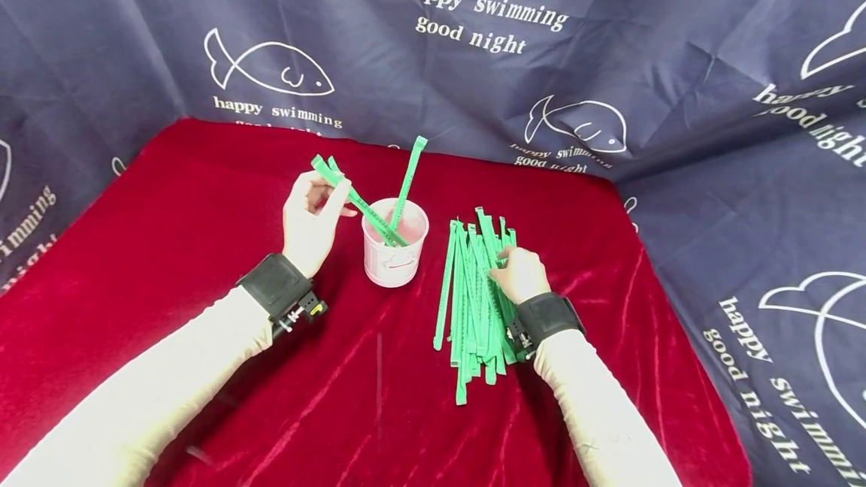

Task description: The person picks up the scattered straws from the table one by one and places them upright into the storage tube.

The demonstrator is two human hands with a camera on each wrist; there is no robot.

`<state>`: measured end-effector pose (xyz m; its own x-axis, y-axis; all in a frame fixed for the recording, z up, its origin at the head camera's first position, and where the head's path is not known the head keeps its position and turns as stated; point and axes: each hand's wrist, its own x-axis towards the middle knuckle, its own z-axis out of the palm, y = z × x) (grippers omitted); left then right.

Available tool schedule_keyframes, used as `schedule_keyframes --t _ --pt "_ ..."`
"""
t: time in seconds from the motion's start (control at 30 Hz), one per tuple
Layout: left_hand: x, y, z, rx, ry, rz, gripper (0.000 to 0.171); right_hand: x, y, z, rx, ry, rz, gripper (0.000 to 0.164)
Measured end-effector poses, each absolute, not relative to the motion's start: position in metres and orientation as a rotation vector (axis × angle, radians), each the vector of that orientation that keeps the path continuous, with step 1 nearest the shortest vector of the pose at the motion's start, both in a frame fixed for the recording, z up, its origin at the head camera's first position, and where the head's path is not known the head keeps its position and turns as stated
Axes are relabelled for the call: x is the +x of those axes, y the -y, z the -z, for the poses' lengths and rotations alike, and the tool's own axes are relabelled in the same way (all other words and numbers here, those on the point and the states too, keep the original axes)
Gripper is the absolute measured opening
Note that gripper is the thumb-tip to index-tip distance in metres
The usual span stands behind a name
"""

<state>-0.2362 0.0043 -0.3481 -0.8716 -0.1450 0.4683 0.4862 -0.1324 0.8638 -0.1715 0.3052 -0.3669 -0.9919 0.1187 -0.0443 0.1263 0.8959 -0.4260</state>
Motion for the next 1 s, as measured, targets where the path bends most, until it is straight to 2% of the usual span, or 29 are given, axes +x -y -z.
schedule_keyframes --t 0.5,0.67,0.83,1.0 --pt "-0.237 0.001 0.357 -0.381 2.021 1.948 0.034 -0.173 -0.298 0.366 0.230 -2.943 0.695 0.043" --pt "-0.236 0.002 0.361 -0.357 2.110 1.951 0.025 -0.172 -0.296 0.364 0.235 -2.893 0.657 0.047" --pt "-0.232 0.000 0.361 -0.364 2.141 2.037 0.038 -0.173 -0.295 0.364 0.267 -2.859 0.651 0.052" --pt "-0.229 -0.002 0.359 -0.450 2.152 2.008 0.036 -0.173 -0.298 0.365 0.304 -2.862 0.707 0.050"
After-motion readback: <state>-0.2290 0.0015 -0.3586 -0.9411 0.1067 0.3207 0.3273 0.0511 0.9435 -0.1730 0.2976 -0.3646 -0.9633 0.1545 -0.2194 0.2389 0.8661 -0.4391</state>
